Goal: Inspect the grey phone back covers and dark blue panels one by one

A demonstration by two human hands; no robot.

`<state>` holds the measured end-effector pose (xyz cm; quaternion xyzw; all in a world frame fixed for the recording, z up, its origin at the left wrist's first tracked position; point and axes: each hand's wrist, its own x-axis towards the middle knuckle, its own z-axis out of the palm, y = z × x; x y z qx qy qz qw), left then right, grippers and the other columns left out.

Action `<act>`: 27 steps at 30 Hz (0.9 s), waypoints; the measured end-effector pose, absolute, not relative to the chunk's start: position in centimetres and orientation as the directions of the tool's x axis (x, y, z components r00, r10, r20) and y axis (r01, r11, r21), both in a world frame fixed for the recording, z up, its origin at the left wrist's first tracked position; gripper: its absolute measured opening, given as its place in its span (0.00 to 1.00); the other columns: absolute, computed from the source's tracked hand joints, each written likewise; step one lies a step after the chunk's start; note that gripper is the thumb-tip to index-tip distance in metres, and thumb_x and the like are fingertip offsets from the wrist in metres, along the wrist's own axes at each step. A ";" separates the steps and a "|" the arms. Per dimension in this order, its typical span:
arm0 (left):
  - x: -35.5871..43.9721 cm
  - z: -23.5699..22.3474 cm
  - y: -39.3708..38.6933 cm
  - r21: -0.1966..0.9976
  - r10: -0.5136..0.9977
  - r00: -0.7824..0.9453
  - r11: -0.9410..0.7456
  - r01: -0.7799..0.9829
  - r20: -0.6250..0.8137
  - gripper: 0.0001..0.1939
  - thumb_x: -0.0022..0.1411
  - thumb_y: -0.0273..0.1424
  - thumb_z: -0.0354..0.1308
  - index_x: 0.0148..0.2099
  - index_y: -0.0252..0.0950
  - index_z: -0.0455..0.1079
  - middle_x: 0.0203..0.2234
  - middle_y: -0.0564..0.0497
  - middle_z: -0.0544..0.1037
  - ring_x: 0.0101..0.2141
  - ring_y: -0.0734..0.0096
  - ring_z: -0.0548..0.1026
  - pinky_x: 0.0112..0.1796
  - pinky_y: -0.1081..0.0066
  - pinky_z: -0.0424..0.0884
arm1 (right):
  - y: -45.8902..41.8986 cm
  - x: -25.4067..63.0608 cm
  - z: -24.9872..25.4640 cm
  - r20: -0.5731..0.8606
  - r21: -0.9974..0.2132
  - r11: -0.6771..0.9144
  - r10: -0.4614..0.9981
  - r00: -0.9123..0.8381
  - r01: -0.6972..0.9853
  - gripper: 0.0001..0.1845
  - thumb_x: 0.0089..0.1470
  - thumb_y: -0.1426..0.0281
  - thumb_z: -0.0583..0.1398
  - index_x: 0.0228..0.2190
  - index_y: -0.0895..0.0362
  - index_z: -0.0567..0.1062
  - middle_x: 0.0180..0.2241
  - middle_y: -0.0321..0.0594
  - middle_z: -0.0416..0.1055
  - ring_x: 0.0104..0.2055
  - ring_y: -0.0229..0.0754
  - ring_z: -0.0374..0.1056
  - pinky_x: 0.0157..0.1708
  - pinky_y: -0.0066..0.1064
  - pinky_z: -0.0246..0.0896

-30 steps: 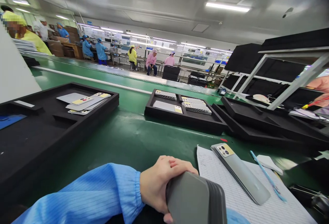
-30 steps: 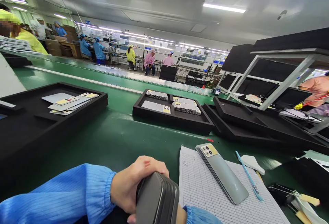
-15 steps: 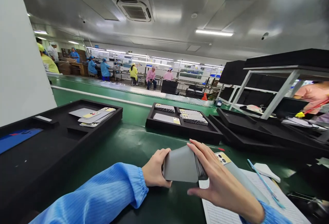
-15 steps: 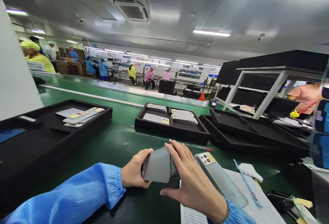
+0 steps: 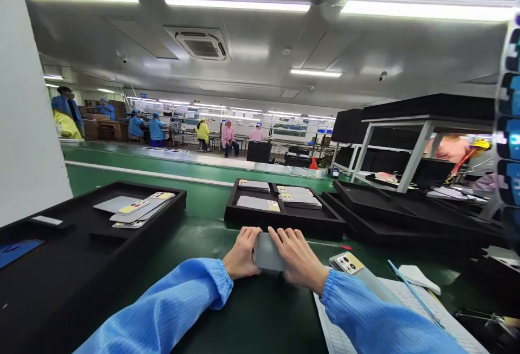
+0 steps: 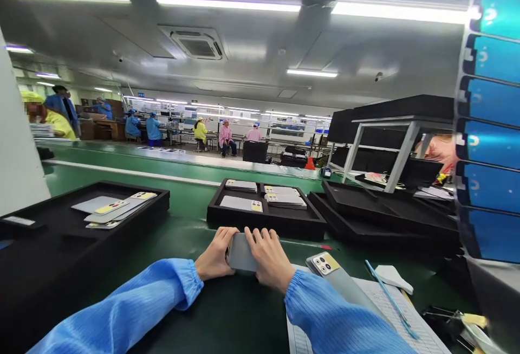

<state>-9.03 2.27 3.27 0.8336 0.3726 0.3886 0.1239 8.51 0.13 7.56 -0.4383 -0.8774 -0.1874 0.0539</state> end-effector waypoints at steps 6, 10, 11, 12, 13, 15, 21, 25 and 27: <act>-9.2 2.9 3.1 0.524 0.724 0.407 -0.686 0.505 0.557 0.37 0.30 0.23 0.60 0.48 0.36 0.56 0.43 0.46 0.65 0.44 0.57 0.60 0.46 0.58 0.61 | 1.3 9.7 7.6 0.252 0.249 0.558 0.752 -0.609 0.792 0.42 0.31 0.70 0.58 0.52 0.63 0.58 0.42 0.49 0.64 0.40 0.51 0.58 0.40 0.39 0.53; -9.6 2.9 3.4 0.568 0.751 0.364 -0.657 0.497 0.551 0.35 0.31 0.22 0.60 0.47 0.37 0.57 0.42 0.47 0.64 0.44 0.57 0.59 0.46 0.59 0.61 | 2.2 10.3 7.1 0.274 0.204 0.543 0.767 -0.580 0.815 0.43 0.30 0.72 0.57 0.53 0.63 0.57 0.45 0.50 0.62 0.43 0.53 0.56 0.41 0.41 0.53; -9.7 2.9 3.4 0.579 0.758 0.356 -0.649 0.493 0.547 0.35 0.31 0.22 0.60 0.47 0.37 0.57 0.42 0.47 0.64 0.44 0.57 0.59 0.46 0.59 0.61 | 2.4 10.4 6.9 0.276 0.190 0.544 0.769 -0.576 0.817 0.43 0.29 0.73 0.56 0.53 0.63 0.57 0.45 0.50 0.62 0.43 0.53 0.56 0.41 0.41 0.53; -9.8 2.8 3.5 0.591 0.764 0.349 -0.642 0.488 0.542 0.36 0.31 0.22 0.60 0.47 0.38 0.57 0.43 0.47 0.64 0.45 0.57 0.59 0.46 0.59 0.62 | 2.5 10.4 6.7 0.278 0.177 0.547 0.770 -0.575 0.818 0.43 0.29 0.74 0.56 0.53 0.64 0.57 0.45 0.50 0.62 0.43 0.52 0.56 0.41 0.40 0.54; -9.8 2.8 3.5 0.603 0.770 0.345 -0.636 0.482 0.537 0.36 0.31 0.22 0.60 0.48 0.38 0.56 0.43 0.47 0.64 0.45 0.57 0.59 0.46 0.59 0.62 | 2.7 10.5 6.6 0.280 0.163 0.552 0.769 -0.575 0.818 0.43 0.28 0.74 0.56 0.52 0.64 0.58 0.45 0.50 0.62 0.43 0.52 0.56 0.41 0.40 0.55; -9.8 2.6 3.5 0.630 0.781 0.340 -0.624 0.462 0.524 0.37 0.32 0.21 0.59 0.49 0.39 0.56 0.45 0.48 0.62 0.44 0.58 0.61 0.44 0.60 0.64 | 2.8 10.6 6.5 0.287 0.139 0.560 0.767 -0.574 0.817 0.43 0.28 0.74 0.55 0.52 0.64 0.58 0.45 0.49 0.62 0.43 0.51 0.57 0.42 0.39 0.56; -9.7 2.6 3.7 0.724 0.805 0.278 -0.594 0.353 0.524 0.44 0.35 0.18 0.58 0.56 0.42 0.49 0.47 0.48 0.56 0.45 0.63 0.64 0.46 0.63 0.64 | 2.8 11.4 8.0 0.327 0.091 0.587 0.745 -0.581 0.804 0.37 0.33 0.78 0.55 0.50 0.60 0.60 0.46 0.46 0.63 0.46 0.49 0.58 0.45 0.36 0.57; -10.8 2.8 4.9 0.807 0.853 0.157 -0.521 0.278 0.497 0.49 0.37 0.26 0.65 0.58 0.43 0.41 0.50 0.46 0.54 0.42 0.65 0.67 0.46 0.60 0.64 | 4.2 12.8 10.9 0.386 0.070 0.565 0.745 -0.545 0.822 0.38 0.34 0.80 0.55 0.51 0.60 0.58 0.48 0.47 0.61 0.50 0.50 0.56 0.50 0.37 0.53; -11.4 2.8 5.7 0.857 0.891 0.103 -0.453 0.245 0.441 0.43 0.41 0.32 0.65 0.56 0.42 0.44 0.47 0.46 0.56 0.34 0.71 0.70 0.40 0.62 0.67 | 6.1 13.5 12.3 0.420 0.057 0.523 0.760 -0.496 0.850 0.37 0.37 0.78 0.57 0.52 0.60 0.56 0.49 0.48 0.60 0.52 0.51 0.55 0.50 0.40 0.53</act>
